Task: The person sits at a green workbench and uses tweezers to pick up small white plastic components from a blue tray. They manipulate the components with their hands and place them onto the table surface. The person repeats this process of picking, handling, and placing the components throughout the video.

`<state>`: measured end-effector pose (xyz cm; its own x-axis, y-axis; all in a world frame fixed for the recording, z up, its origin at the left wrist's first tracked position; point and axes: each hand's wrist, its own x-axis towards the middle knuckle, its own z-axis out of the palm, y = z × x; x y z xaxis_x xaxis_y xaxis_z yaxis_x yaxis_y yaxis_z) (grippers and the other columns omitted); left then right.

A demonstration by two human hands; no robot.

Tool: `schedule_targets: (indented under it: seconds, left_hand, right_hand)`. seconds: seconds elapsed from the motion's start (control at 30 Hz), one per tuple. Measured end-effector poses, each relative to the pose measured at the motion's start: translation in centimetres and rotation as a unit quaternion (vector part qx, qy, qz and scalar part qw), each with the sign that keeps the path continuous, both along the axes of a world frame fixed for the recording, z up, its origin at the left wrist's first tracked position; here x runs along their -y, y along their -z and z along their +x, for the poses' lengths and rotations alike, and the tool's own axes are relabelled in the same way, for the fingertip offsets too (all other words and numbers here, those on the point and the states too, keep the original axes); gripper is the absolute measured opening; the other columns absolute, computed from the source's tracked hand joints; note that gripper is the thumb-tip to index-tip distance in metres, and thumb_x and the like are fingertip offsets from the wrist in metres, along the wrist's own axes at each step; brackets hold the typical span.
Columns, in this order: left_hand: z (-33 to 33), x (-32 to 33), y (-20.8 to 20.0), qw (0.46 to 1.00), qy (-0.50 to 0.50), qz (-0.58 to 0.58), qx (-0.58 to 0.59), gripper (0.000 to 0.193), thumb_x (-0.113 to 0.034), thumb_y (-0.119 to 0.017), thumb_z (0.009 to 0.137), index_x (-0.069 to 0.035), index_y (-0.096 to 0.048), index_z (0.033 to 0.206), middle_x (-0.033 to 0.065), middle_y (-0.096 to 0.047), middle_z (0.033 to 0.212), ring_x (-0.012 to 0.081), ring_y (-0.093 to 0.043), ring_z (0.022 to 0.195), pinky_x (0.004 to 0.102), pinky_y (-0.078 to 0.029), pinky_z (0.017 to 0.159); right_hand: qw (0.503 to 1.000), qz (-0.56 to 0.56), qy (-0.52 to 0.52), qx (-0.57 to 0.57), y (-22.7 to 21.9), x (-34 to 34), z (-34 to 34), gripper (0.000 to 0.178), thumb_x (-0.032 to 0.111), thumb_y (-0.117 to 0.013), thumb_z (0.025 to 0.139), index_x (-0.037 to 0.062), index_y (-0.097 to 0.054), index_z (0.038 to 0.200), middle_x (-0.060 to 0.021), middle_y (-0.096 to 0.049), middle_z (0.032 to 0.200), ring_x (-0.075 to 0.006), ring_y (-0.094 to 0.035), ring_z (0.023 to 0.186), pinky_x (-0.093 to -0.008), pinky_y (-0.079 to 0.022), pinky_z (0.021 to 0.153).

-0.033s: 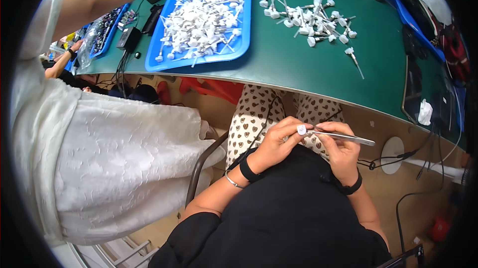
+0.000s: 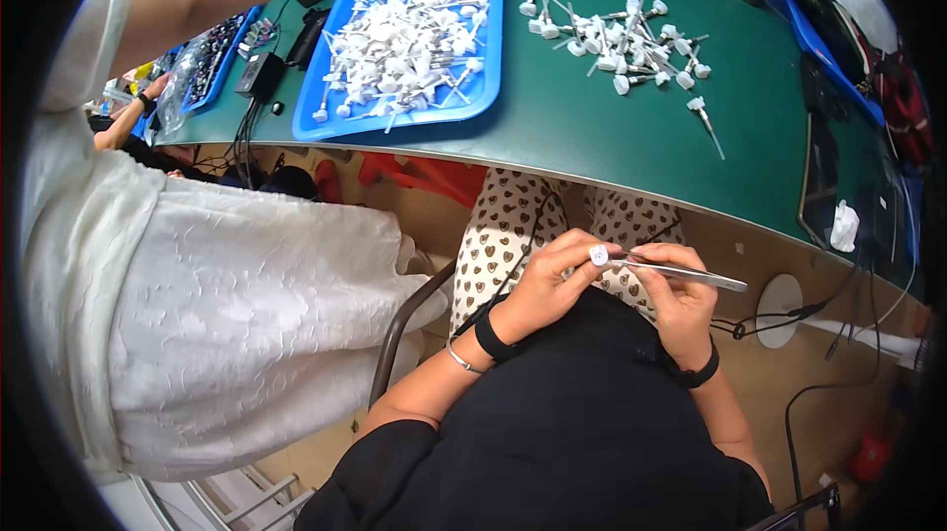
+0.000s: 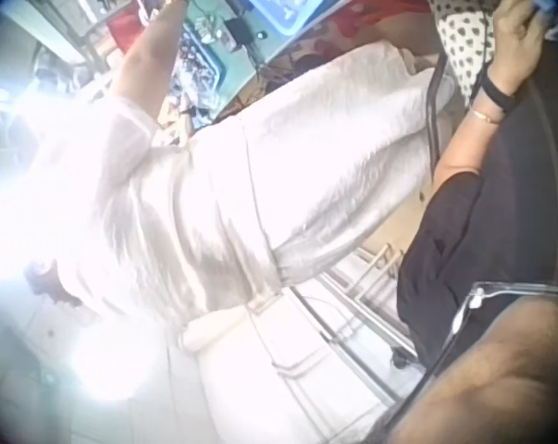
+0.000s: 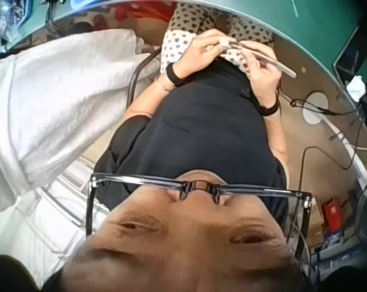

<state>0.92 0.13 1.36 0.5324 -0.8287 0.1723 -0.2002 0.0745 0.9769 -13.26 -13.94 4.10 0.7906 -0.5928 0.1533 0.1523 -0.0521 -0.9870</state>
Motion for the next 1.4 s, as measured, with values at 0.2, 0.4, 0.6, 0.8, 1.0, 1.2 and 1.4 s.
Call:
schedule_targets:
  seconds: [0.2,0.4,0.6,0.8,1.0,1.2,1.4]
  left_hand:
    - [5.3,-0.4,-7.6,0.972,-0.085,-0.07,0.206,0.019,0.0,-0.062,0.1,0.001,-0.073,0.115,0.0086,-0.069,0.099,0.0117,-0.065,0.076,0.0263,-0.054,0.067]
    - [18.9,-0.2,-13.6,0.815,-0.35,0.093,0.452,0.04,-0.01,-0.068,0.093,0.002,-0.062,0.13,0.023,-0.067,0.12,0.036,-0.068,0.104,0.0443,-0.054,0.089]
    - [16.5,4.8,-13.3,0.773,-0.253,0.047,0.58,0.037,-0.011,-0.07,0.089,0.002,-0.065,0.123,0.0259,-0.063,0.127,0.0433,-0.06,0.117,0.0489,-0.05,0.099]
    - [7.4,12.8,-12.2,0.834,-0.044,0.029,0.548,0.027,-0.001,-0.065,0.083,-0.004,-0.07,0.11,0.0185,-0.067,0.111,0.0376,-0.067,0.102,0.0439,-0.056,0.087]
    - [4.7,17.2,-10.5,0.819,-0.006,0.161,0.55,0.017,-0.013,-0.07,0.082,-0.003,-0.072,0.097,0.0169,-0.07,0.088,0.0298,-0.073,0.078,0.0401,-0.059,0.066]
    - [5.0,16.6,-10.5,0.829,-0.051,0.141,0.538,0.019,-0.009,-0.067,0.084,-0.002,-0.067,0.102,0.0176,-0.069,0.085,0.0329,-0.072,0.079,0.0427,-0.058,0.067]
    - [4.5,10.6,-11.5,0.949,-0.045,-0.003,0.311,0.021,-0.008,-0.066,0.096,-0.003,-0.05,0.108,0.0154,-0.07,0.082,0.0346,-0.071,0.073,0.0442,-0.053,0.063]
  right_hand:
    - [0.999,0.014,0.025,0.025,-0.6,0.3,-0.2,0.019,-0.005,-0.069,0.094,-0.0022,-0.064,0.113,-0.0139,-0.069,0.112,-0.0173,-0.071,0.096,-0.0273,-0.058,0.082]
    - [0.999,0.029,0.023,0.028,-1.3,0.5,-0.3,0.019,-0.005,-0.069,0.095,-0.0018,-0.063,0.113,-0.0134,-0.07,0.111,-0.0162,-0.071,0.095,-0.0265,-0.058,0.079]
    - [0.998,0.012,0.04,0.044,-1.6,1.1,-0.3,0.018,-0.004,-0.07,0.094,-0.0023,-0.064,0.111,-0.013,-0.07,0.111,-0.0164,-0.07,0.096,-0.027,-0.058,0.08]
    - [0.997,-0.009,0.07,0.035,-2.7,1.8,-0.7,0.015,-0.004,-0.067,0.096,-0.0019,-0.064,0.111,-0.0137,-0.07,0.111,-0.0166,-0.07,0.094,-0.0274,-0.058,0.08]
    - [0.991,-0.054,0.098,0.076,-2.7,3.3,-1.5,0.016,0.0,-0.065,0.099,-0.003,-0.06,0.115,-0.0159,-0.067,0.112,-0.0211,-0.07,0.096,-0.0333,-0.062,0.083]
    - [0.99,-0.057,0.095,0.092,-3.0,3.0,-1.5,0.017,0.0,-0.065,0.099,-0.0031,-0.06,0.115,-0.0166,-0.067,0.111,-0.0226,-0.07,0.096,-0.0342,-0.062,0.083]
    - [0.988,-0.018,0.09,0.125,-3.8,2.5,-1.3,0.016,-0.002,-0.064,0.098,-0.002,-0.06,0.114,-0.0178,-0.067,0.111,-0.0219,-0.07,0.095,-0.0353,-0.062,0.084]
